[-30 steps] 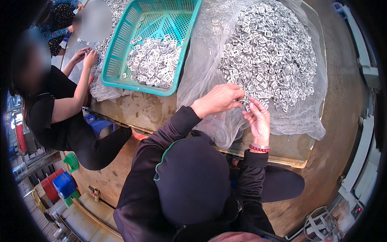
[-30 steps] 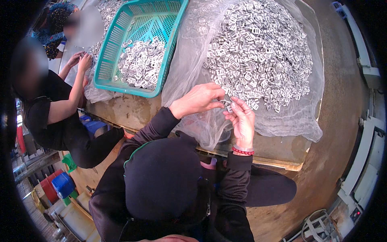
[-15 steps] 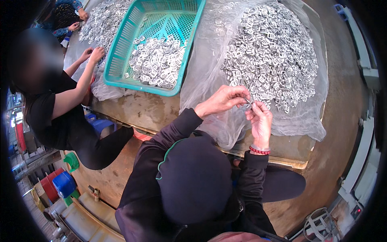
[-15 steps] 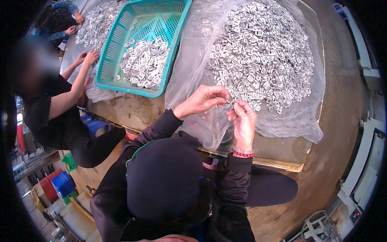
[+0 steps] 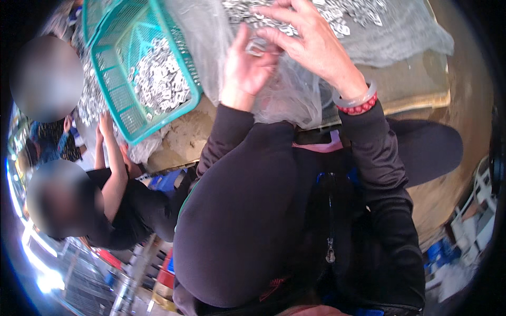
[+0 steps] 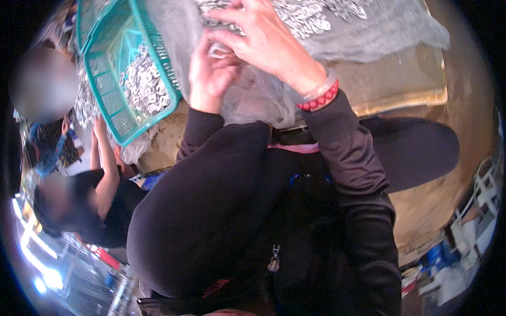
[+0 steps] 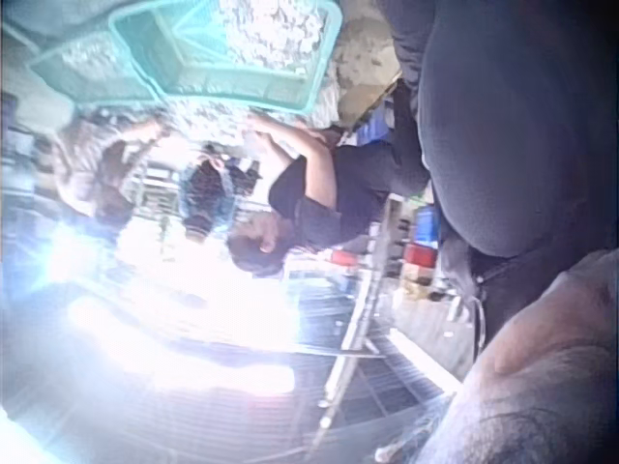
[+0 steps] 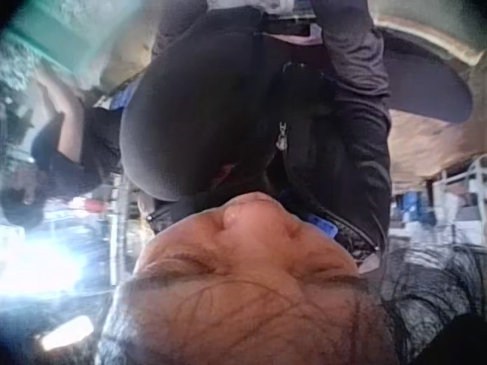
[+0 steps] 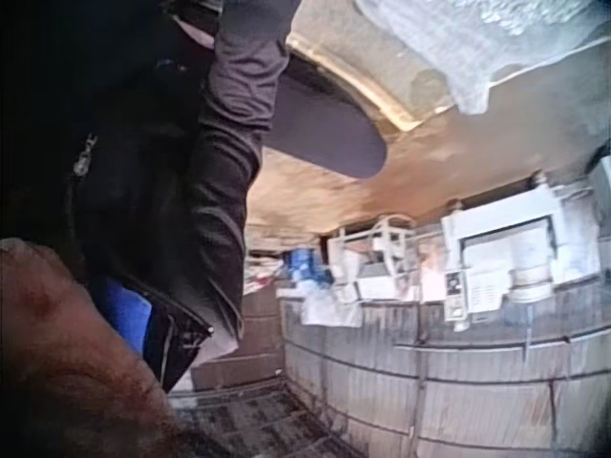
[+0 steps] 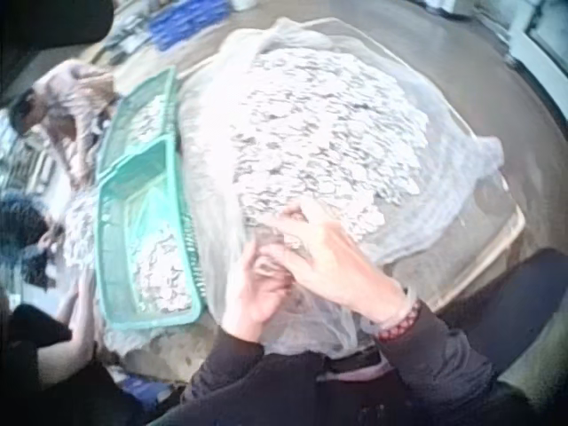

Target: The person sorts small white items from a large pile on a table into a green basket. They pick up items by hand and place them into the basket, working alongside other people in a factory setting.

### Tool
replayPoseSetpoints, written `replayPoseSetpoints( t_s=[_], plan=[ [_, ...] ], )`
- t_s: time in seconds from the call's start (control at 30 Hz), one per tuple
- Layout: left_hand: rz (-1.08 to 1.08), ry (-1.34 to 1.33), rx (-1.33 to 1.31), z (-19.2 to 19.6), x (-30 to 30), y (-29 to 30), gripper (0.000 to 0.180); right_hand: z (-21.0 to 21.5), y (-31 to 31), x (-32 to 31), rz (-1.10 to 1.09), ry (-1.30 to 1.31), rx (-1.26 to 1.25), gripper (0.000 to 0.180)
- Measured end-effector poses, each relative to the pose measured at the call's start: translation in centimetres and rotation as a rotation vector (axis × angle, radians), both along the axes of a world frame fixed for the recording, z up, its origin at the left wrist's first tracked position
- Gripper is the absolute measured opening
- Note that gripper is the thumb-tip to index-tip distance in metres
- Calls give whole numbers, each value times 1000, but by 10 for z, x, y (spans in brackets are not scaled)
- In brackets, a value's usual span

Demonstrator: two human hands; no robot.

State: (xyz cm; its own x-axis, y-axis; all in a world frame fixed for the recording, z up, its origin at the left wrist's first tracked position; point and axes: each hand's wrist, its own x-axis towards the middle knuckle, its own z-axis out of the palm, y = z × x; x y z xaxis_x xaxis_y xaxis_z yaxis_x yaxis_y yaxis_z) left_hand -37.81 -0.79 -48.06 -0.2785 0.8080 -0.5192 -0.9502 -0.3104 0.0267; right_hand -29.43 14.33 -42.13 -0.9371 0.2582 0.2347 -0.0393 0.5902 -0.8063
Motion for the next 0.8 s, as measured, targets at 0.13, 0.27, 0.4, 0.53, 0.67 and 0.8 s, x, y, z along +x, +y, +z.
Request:
replayPoseSetpoints(
  t_s=[0.13, 0.27, 0.4, 0.53, 0.67, 0.8],
  plan=[
    [199, 41, 391, 34, -57, -42, 15, 7, 45, 23, -195, -111, -153, 32],
    [322, 910, -66, 91, -137, -129, 35, -4, 110, 51, -254, -112, -50, 29],
    [-342, 1936, -2666, 98, -176, -158, 57, -22, 150, 96, -349, -259, -140, 33],
    [144, 2235, -1535, 102, -173, -99, 45, -40, 155, 94, -427, -139, -339, 33],
    [-322, 2550, -697, 24, -103, 4, 27, -54, 137, 70, -294, -115, -409, 43],
    [-766, 2309, -787, -55, -36, 53, 43, -95, 109, 31, -324, -167, -412, 48]
  ],
)
